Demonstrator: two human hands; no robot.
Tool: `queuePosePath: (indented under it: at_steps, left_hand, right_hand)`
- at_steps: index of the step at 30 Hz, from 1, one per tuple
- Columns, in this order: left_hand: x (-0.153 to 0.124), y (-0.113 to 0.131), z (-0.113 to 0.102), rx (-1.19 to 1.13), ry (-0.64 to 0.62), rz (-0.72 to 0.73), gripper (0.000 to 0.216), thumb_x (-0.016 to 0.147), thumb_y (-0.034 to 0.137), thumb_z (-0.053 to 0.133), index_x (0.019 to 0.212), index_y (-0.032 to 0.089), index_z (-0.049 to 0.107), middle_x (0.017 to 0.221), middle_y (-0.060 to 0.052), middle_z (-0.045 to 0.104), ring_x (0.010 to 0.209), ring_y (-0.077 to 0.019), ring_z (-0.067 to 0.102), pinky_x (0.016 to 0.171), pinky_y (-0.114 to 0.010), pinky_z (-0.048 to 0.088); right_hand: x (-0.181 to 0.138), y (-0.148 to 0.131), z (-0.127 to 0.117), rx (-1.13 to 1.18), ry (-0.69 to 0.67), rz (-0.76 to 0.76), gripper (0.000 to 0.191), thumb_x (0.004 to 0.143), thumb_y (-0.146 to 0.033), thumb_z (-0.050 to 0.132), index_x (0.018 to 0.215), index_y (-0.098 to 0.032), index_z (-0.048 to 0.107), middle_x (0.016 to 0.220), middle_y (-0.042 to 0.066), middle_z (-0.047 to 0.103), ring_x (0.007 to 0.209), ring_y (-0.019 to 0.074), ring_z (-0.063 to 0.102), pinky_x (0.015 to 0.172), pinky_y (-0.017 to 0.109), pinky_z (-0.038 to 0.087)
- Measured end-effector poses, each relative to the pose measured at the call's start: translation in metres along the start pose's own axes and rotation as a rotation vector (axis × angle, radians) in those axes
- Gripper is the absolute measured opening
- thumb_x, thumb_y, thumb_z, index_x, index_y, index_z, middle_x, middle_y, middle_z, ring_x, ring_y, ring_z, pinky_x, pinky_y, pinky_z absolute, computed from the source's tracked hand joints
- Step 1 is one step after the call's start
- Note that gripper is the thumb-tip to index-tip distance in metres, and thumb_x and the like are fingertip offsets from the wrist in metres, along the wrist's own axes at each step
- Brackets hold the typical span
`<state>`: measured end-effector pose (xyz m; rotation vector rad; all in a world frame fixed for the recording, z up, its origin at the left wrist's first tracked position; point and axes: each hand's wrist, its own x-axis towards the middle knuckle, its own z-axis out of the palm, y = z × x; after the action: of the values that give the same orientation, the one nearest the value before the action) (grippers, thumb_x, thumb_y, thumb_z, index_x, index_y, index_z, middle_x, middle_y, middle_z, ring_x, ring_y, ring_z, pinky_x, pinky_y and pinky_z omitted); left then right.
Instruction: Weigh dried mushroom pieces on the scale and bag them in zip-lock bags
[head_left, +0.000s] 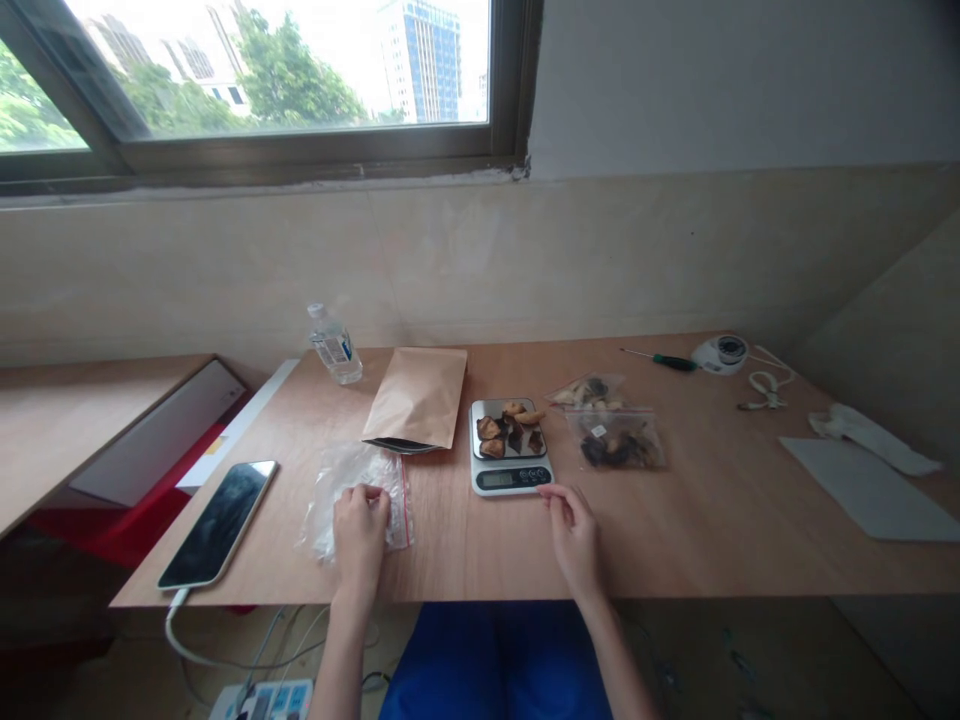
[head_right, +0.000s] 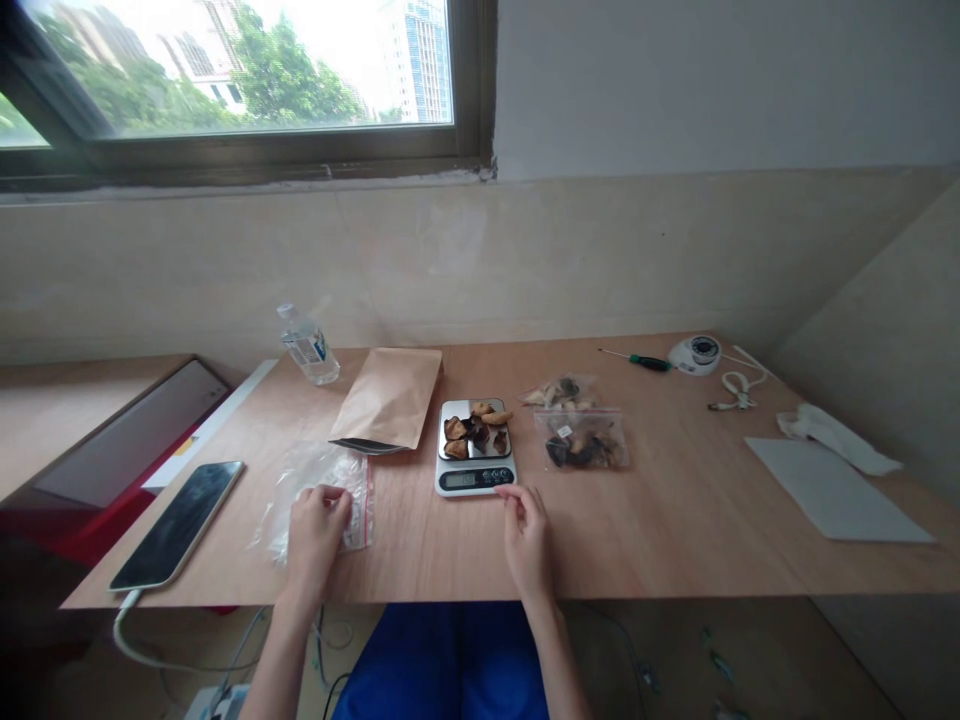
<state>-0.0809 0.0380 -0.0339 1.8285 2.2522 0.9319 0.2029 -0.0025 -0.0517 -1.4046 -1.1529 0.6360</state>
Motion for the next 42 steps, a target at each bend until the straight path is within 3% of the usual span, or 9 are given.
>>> queuePosePath:
  at_steps: [8, 17, 25, 28, 31, 33, 36, 38, 42]
  left_hand:
    - [-0.009, 0.018, -0.002, 0.286, 0.036, 0.032, 0.041, 0.082, 0.046, 0.045, 0.102, 0.012, 0.057, 0.092, -0.013, 0.057, 0.084, -0.0290, 0.055, 0.070, -0.037, 0.043]
    - [-0.004, 0.022, -0.003, 0.200, -0.029, 0.022, 0.025, 0.082, 0.032, 0.043, 0.077, 0.017, 0.061, 0.084, -0.009, 0.059, 0.079, -0.0245, 0.055, 0.071, -0.036, 0.041]
    - [-0.007, 0.024, -0.008, 0.091, 0.002, 0.024, 0.024, 0.084, 0.035, 0.041, 0.081, 0.017, 0.057, 0.084, -0.009, 0.059, 0.080, -0.0260, 0.056, 0.075, -0.038, 0.043]
    - [0.006, 0.027, -0.008, -0.010, 0.098, 0.068, 0.028, 0.085, 0.036, 0.041, 0.093, 0.015, 0.058, 0.090, -0.011, 0.058, 0.088, -0.0265, 0.056, 0.081, -0.040, 0.043]
    - [0.032, 0.029, -0.009, 0.025, 0.262, 0.139, 0.045, 0.081, 0.036, 0.049, 0.118, 0.011, 0.049, 0.112, -0.016, 0.052, 0.107, -0.0303, 0.049, 0.091, -0.044, 0.039]
    - [0.051, 0.027, -0.009, 0.045, 0.226, 0.208, 0.050, 0.079, 0.031, 0.052, 0.125, 0.013, 0.045, 0.121, -0.016, 0.050, 0.114, -0.0305, 0.046, 0.094, -0.043, 0.037]
    - [0.072, 0.024, -0.010, 0.026, 0.043, 0.204, 0.032, 0.082, 0.028, 0.048, 0.111, 0.018, 0.057, 0.110, -0.011, 0.060, 0.099, -0.0256, 0.057, 0.084, -0.035, 0.042]
    - [0.078, 0.024, -0.012, 0.008, -0.030, 0.152, 0.023, 0.085, 0.029, 0.045, 0.098, 0.022, 0.063, 0.099, -0.007, 0.066, 0.086, -0.0224, 0.062, 0.072, -0.029, 0.043]
    - [0.072, 0.035, -0.022, -0.020, 0.007, 0.174, 0.023, 0.087, 0.032, 0.045, 0.096, 0.026, 0.065, 0.094, -0.003, 0.069, 0.081, -0.0193, 0.063, 0.063, -0.025, 0.040]
  right_hand:
    - [-0.008, -0.005, -0.004, -0.008, -0.010, -0.039, 0.021, 0.088, -0.028, 0.044, 0.087, -0.019, 0.063, 0.088, 0.006, 0.062, 0.085, 0.0194, 0.060, 0.075, 0.032, 0.050]
    - [-0.009, -0.006, -0.004, -0.035, -0.015, -0.073, 0.022, 0.088, -0.028, 0.043, 0.083, -0.020, 0.063, 0.084, 0.007, 0.064, 0.083, 0.0207, 0.060, 0.072, 0.032, 0.050]
    - [-0.008, -0.004, -0.002, -0.074, -0.049, -0.087, 0.023, 0.088, -0.027, 0.042, 0.081, -0.020, 0.063, 0.082, 0.006, 0.062, 0.080, 0.0200, 0.060, 0.071, 0.032, 0.049]
    - [-0.008, -0.002, -0.002, -0.073, -0.059, -0.109, 0.023, 0.088, -0.027, 0.042, 0.081, -0.020, 0.063, 0.082, 0.006, 0.063, 0.081, 0.0203, 0.060, 0.072, 0.032, 0.050]
    - [-0.008, -0.002, -0.002, -0.058, -0.055, -0.113, 0.023, 0.088, -0.027, 0.043, 0.081, -0.020, 0.063, 0.081, 0.006, 0.063, 0.080, 0.0205, 0.061, 0.071, 0.032, 0.051]
    - [-0.010, -0.008, -0.001, -0.028, -0.064, -0.111, 0.023, 0.088, -0.027, 0.043, 0.080, -0.020, 0.063, 0.081, 0.006, 0.063, 0.080, 0.0204, 0.061, 0.069, 0.031, 0.051]
    - [-0.016, -0.030, 0.011, 0.020, -0.150, -0.152, 0.023, 0.088, -0.022, 0.041, 0.083, -0.021, 0.064, 0.084, 0.005, 0.064, 0.083, 0.0191, 0.062, 0.072, 0.030, 0.052]
    - [-0.018, -0.053, 0.028, 0.036, -0.281, -0.224, 0.028, 0.088, -0.015, 0.038, 0.091, -0.022, 0.065, 0.090, 0.005, 0.065, 0.088, 0.0177, 0.062, 0.078, 0.030, 0.052]
    - [-0.011, -0.093, 0.077, -0.027, -0.543, -0.432, 0.045, 0.084, -0.005, 0.034, 0.120, -0.021, 0.056, 0.118, 0.006, 0.060, 0.112, 0.0160, 0.055, 0.097, 0.031, 0.046]
